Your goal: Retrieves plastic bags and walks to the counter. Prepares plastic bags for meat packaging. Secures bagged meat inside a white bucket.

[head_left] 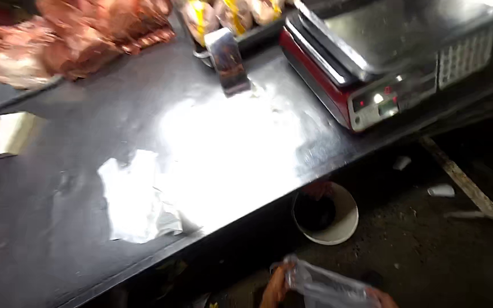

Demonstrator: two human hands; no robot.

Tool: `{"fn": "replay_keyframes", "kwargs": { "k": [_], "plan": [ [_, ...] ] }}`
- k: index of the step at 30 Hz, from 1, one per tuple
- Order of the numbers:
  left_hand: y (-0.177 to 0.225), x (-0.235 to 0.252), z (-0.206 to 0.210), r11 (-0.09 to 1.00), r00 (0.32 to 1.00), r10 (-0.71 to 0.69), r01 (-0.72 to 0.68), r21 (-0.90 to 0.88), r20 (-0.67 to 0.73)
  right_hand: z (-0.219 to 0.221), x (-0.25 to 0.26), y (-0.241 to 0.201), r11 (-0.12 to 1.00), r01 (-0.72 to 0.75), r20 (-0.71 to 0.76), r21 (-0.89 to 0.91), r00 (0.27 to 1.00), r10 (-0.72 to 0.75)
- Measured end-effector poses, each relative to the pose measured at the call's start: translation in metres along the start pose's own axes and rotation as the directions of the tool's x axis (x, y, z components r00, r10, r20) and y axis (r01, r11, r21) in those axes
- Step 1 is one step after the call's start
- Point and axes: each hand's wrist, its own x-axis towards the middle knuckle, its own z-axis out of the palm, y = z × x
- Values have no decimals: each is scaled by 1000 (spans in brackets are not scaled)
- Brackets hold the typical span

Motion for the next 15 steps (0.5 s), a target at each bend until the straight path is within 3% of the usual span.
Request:
{"fn": "replay_keyframes", "kwargs": {
  "k": [1,2,5,9,12,15],
  "plan": [
    [2,17,-3,998,1000,-4,4,56,-12,-14,37,26,995,72,15,63,997,-73],
    [3,34,-3,994,1000,-18,20,109,-22,-18,66,39,989,53,-37,139,998,-48],
    [6,89,8,975,998,-53,55,215,-17,-22,128,46,943,-62,-151,326,982,117],
    [-2,161,5,967,997,-74,71,246,4,-29,198,56,917,-45,-207,397,969,137],
    [3,184,0,953,992,-85,52,299,97,-31,240,52,908,28,-218,419,974,70],
    [20,184,4,928,974,-22,-65,368,226,-34,275,35,871,170,-169,460,980,-102]
  ]
}}
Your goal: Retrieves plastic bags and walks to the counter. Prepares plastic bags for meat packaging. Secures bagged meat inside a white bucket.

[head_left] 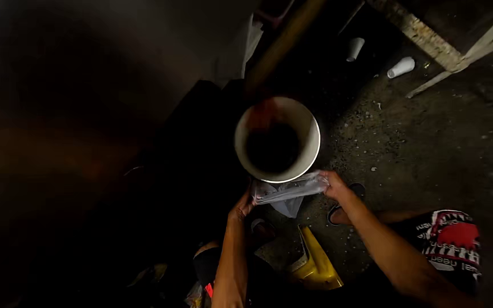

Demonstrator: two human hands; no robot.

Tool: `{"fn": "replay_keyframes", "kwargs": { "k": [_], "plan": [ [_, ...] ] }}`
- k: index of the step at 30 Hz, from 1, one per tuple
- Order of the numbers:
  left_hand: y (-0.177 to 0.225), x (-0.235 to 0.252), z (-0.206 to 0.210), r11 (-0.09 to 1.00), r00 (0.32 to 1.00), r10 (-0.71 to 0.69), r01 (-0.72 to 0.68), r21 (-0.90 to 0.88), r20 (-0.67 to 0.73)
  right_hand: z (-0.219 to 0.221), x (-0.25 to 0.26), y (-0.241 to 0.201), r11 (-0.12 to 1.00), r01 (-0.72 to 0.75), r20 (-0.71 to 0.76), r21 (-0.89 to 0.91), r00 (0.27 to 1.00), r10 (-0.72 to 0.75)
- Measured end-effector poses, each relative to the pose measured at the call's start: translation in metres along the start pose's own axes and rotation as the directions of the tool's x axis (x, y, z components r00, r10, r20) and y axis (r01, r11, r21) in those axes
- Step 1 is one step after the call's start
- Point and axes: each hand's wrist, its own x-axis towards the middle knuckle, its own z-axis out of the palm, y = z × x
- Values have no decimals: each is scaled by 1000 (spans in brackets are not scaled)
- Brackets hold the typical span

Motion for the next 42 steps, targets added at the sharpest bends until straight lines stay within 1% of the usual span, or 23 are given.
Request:
{"fn": "replay_keyframes", "kwargs": {
  "k": [2,4,7,9,10,11,13,15,17,20,22,24,27,29,32,37,40,42],
  "plan": [
    [7,-2,-1,994,998,60,-63,85,29,4,12,-10,997,72,84,25,994,-74],
    [16,1,2,979,997,79,-81,185,16,12,12,-23,992,126,136,32,982,-129],
    [20,4,21,948,993,102,-79,308,-59,19,-2,-38,981,189,182,49,964,-195],
    [15,4,36,952,987,115,-77,295,-114,16,-12,-43,972,234,242,4,943,-228],
    [12,4,43,961,982,124,-84,263,-142,16,-19,-45,963,265,299,-38,923,-242],
    [3,3,46,970,977,127,-86,226,-169,15,-26,-41,943,310,327,-118,909,-258],
    [-4,7,51,977,964,167,-134,163,-208,22,-29,-37,841,418,283,-344,900,-331],
    [-5,9,56,976,947,199,-169,138,-253,30,-23,-37,746,461,209,-480,886,-413],
    [-12,0,63,973,928,215,-179,143,-305,31,-21,-33,721,467,183,-512,879,-440],
    [-34,-22,73,972,914,219,-175,154,-342,19,-30,-21,741,464,185,-486,883,-431],
    [-55,-25,69,973,920,223,-189,133,-323,5,-34,-13,741,472,210,-477,880,-425],
    [-83,-25,61,976,930,207,-177,124,-303,-17,-38,7,751,458,209,-476,888,-409],
    [-118,-25,53,976,946,196,-163,145,-257,-44,-39,26,738,457,219,-497,888,-403],
    [-137,-27,48,977,956,173,-137,161,-237,-56,-39,39,740,444,198,-505,894,-402],
    [-162,-28,46,976,960,126,-76,203,-248,-70,-42,55,738,412,152,-535,906,-396],
    [-202,-23,57,965,942,84,5,262,-326,-99,-39,77,728,336,65,-597,925,-373],
    [-222,-18,68,967,932,57,39,254,-358,-114,-29,88,715,325,20,-619,916,-400],
    [-233,-16,74,970,922,36,60,234,-386,-118,-32,88,717,305,10,-626,923,-384]
  ]
}}
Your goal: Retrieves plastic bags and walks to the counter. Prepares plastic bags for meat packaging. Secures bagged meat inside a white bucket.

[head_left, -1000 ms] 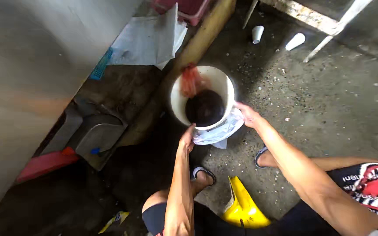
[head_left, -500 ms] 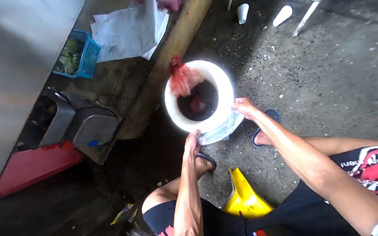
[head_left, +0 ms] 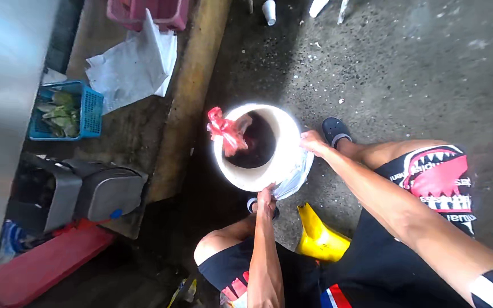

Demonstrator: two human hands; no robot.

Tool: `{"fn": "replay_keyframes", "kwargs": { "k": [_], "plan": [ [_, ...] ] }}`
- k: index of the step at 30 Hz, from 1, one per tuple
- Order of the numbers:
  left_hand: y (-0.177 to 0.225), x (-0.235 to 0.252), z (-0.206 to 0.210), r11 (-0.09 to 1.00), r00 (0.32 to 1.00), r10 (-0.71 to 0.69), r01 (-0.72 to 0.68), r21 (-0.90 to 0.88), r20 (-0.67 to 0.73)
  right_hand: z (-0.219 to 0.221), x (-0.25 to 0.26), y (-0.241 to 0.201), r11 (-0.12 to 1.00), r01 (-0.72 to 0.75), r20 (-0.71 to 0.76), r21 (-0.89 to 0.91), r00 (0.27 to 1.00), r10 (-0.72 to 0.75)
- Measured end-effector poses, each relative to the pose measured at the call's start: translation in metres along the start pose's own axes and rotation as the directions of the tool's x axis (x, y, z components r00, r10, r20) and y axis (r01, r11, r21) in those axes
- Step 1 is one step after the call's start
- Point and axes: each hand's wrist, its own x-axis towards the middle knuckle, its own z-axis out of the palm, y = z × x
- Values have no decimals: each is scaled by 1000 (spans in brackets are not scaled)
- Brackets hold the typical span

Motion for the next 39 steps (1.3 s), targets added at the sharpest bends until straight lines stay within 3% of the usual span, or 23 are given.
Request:
{"fn": "replay_keyframes", "kwargs": {
  "k": [6,13,20,32,39],
  "plan": [
    [-30,1,16,998,998,-45,46,37,-34,-8,-5,17,999,-25,10,-36,1000,25],
    [-69,15,40,996,996,-84,84,-20,-2,-17,7,50,996,-86,-35,9,996,87],
    [-107,33,57,995,995,-83,86,-56,59,-23,29,87,991,-117,-23,-66,993,116],
    [-135,47,60,996,988,-84,85,-1,132,-24,52,132,984,-169,-5,-56,986,169],
    [-132,45,64,994,980,-107,101,40,171,-27,50,124,978,-210,-23,-23,978,209]
  ]
}}
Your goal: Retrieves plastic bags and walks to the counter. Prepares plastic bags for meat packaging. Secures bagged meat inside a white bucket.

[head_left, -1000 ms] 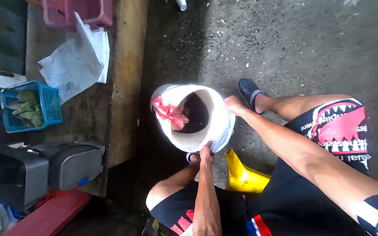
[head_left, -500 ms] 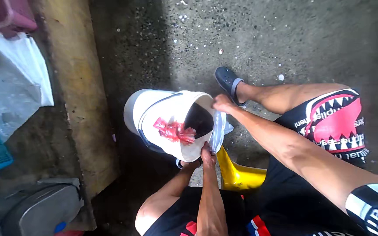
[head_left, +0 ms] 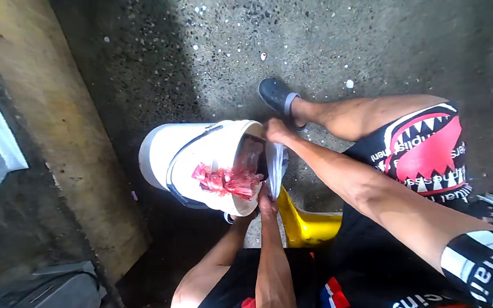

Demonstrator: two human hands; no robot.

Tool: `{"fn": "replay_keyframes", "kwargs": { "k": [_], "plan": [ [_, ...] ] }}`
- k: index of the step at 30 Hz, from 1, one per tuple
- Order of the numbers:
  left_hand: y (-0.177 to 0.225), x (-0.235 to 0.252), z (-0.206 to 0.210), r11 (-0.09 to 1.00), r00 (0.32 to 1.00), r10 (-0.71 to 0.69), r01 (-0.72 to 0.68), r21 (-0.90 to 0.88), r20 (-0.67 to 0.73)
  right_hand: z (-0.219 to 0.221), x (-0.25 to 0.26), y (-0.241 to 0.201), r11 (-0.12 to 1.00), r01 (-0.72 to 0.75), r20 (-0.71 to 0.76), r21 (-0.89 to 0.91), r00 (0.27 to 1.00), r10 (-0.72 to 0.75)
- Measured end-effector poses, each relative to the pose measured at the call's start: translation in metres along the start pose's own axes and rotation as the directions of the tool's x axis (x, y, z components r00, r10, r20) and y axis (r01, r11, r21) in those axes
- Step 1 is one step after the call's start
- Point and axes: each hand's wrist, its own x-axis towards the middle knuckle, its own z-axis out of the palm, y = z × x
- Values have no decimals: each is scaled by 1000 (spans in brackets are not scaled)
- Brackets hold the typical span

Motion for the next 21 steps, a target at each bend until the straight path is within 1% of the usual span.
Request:
{"fn": "replay_keyframes", "kwargs": {
  "k": [3,7,12,16,19,21],
  "plan": [
    [-4,5,-3,1000,1000,-5,5,-15,13,1,6,6,1000,9,6,-16,1000,-9],
    [-10,11,-4,999,1000,-5,4,-32,-22,4,12,19,998,57,8,3,998,-57],
    [-13,13,-1,1000,1000,7,-8,-2,-29,-2,16,20,995,100,21,-23,995,-99],
    [-14,13,-1,1000,1000,18,-18,26,-21,-2,21,21,997,82,32,-10,996,-82],
    [-11,11,2,1000,999,-9,10,19,-38,-2,21,22,995,101,25,-20,995,-101],
    [-12,13,0,1000,1000,-7,8,24,-21,-3,20,22,994,111,24,-24,994,-111]
  ]
}}
